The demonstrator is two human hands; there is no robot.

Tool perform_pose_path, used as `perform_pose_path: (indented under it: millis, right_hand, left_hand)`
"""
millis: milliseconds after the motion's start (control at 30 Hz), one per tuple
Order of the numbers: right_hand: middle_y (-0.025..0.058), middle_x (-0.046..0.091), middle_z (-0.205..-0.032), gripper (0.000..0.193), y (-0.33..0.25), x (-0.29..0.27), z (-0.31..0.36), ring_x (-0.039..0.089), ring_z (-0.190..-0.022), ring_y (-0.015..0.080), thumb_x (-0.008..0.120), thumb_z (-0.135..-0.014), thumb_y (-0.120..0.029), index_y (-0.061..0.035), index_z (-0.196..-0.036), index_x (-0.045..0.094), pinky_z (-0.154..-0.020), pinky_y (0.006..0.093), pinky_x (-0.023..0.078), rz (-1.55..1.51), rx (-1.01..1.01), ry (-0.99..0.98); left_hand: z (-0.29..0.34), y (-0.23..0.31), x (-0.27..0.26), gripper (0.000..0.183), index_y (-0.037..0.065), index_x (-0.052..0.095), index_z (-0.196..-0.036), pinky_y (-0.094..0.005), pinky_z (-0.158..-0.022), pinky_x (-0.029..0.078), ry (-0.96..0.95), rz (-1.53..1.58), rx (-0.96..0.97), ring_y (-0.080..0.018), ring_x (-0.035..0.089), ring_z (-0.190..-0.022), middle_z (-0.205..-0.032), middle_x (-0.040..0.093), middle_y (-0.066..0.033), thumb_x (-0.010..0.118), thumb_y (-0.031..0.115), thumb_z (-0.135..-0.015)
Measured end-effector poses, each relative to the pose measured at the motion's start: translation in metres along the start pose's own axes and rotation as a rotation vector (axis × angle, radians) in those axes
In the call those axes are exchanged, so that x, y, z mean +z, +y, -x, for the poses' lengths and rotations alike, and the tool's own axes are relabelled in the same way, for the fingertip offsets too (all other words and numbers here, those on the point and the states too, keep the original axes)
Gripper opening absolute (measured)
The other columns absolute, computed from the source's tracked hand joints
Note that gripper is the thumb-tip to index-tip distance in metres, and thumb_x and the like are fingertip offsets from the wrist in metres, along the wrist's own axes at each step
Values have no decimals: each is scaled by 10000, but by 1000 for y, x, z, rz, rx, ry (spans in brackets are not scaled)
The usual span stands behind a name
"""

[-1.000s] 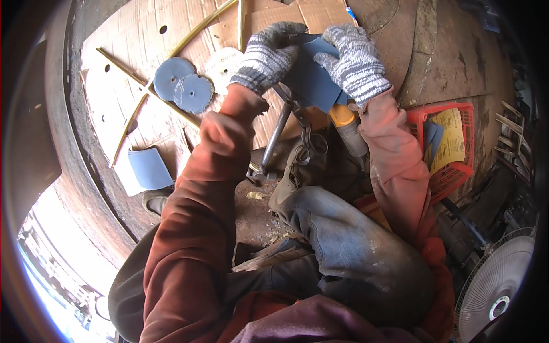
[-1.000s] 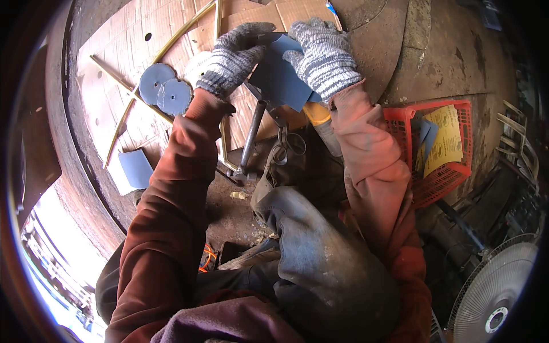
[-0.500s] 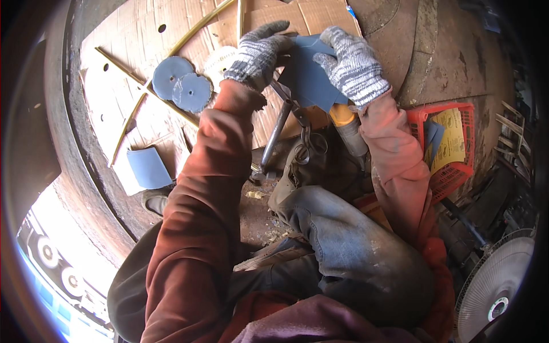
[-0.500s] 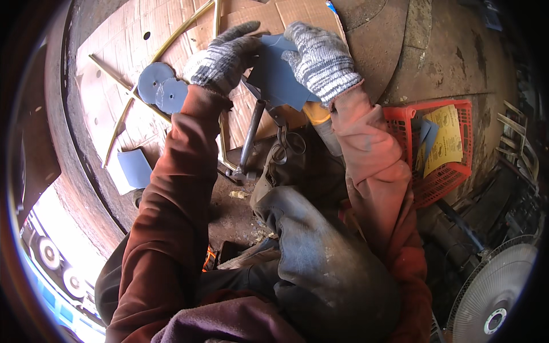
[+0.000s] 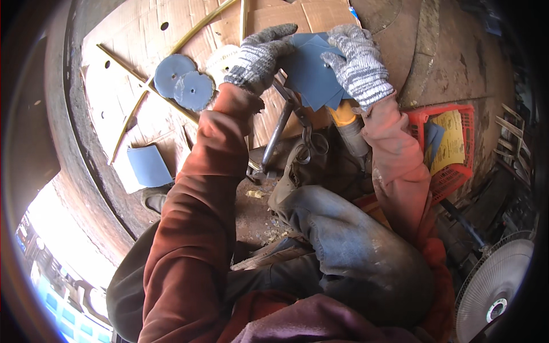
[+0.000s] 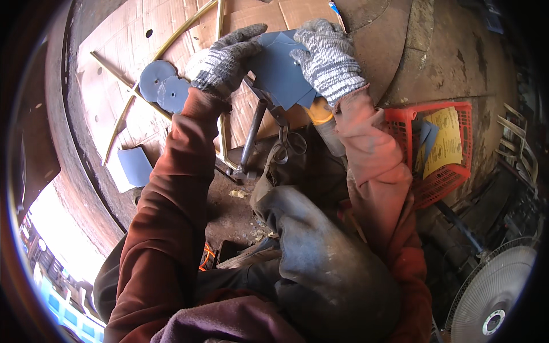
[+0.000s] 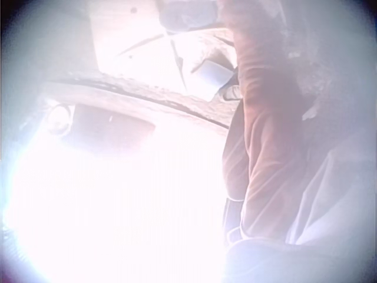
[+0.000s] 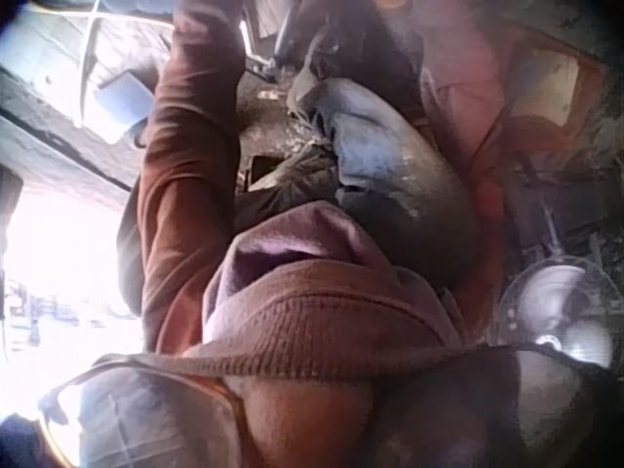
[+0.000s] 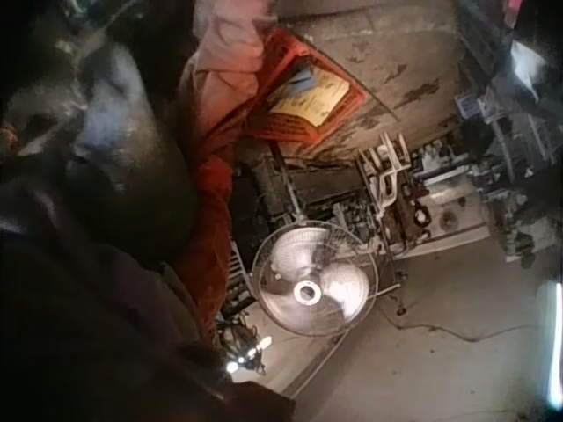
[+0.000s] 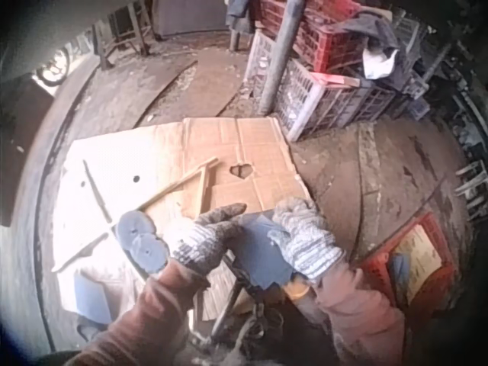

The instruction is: The person sands metal plates using different pieces of sandpaper, strikes a small metal component with a hammer, and aligns yellow sandpaper strips onto the plates while sitting on the floor.

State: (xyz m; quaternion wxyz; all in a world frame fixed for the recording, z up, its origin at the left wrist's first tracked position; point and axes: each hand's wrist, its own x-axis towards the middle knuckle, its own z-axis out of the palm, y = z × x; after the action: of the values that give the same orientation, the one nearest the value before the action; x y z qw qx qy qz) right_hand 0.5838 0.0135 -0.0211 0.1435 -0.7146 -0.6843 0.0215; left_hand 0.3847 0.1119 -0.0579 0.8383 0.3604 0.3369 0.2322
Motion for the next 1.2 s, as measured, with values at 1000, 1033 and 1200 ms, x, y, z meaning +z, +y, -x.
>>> perform_pose_path:
  millis: [1000,1033,1200]
  right_hand:
    - [25,583,-1321,484,-4,-9,2,515,-1230,252,670,-772,-197,-145,-1251,622,-1066,450,360,161,-287,1]
    - [25,579,-1327,489,-3,-6,2,510,-1235,256,669,-769,-190,-147,-1254,620,-1069,451,358,156,-277,-11]
    - [34,585,-1321,453,0,-2,5,514,-1230,278,666,-768,-158,-122,-1217,628,-1065,446,373,81,-261,-10]
  left_hand:
    - [-23,-39,-3,274,51,681,-1138,-409,-886,529,2,514,-295,-264,663,-977,-1070,706,-112,678,180,-897]
    - [-23,-39,-2,276,59,678,-1147,-426,-894,527,-13,564,-304,-269,657,-997,-1091,701,-116,674,181,-899]
    - [-19,-42,5,322,43,629,-1212,-426,-930,509,50,522,-290,-272,635,-1046,-1140,675,-119,604,229,-950]
